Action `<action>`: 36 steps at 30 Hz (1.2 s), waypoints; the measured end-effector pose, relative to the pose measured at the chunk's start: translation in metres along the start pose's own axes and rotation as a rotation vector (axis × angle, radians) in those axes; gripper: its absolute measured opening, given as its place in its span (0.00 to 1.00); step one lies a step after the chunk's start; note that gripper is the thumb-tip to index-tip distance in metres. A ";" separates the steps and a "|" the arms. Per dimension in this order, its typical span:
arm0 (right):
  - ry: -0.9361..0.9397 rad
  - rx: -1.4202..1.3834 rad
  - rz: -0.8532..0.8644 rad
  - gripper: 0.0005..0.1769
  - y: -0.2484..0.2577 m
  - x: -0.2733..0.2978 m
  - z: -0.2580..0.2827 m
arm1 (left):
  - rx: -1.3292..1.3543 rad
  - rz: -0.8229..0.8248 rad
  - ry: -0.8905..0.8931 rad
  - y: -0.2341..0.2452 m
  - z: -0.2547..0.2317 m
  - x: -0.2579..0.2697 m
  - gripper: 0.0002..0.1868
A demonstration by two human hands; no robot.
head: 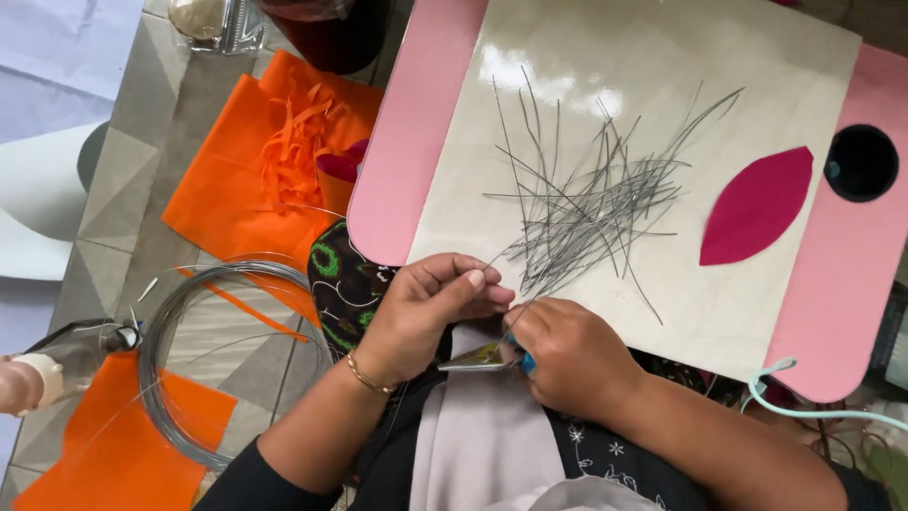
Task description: Cutting and straightening thin metal wires from a coil using pliers for furniture reupholstery preparation.
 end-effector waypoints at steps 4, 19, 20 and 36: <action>-0.027 0.045 0.086 0.08 -0.014 0.003 -0.007 | 0.058 0.084 0.007 -0.007 -0.007 0.001 0.08; -0.189 -0.323 0.469 0.17 -0.035 0.001 -0.005 | -0.111 0.039 0.106 -0.009 -0.011 0.004 0.12; -0.208 -0.344 0.484 0.23 -0.034 0.001 -0.004 | -0.087 0.029 0.086 -0.008 -0.012 0.004 0.11; 0.189 0.339 -0.072 0.13 0.029 -0.006 0.041 | -0.108 0.003 -0.053 -0.001 -0.024 0.009 0.08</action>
Point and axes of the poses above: each hand's wrist, its own x-axis away from the middle knuckle, its own y-axis out of the back of the hand, z = x × y, the point moved 7 cm from there along -x, towards the middle knuckle, and after that the axes turned 2 degrees about -x, right-handed, at the moved point
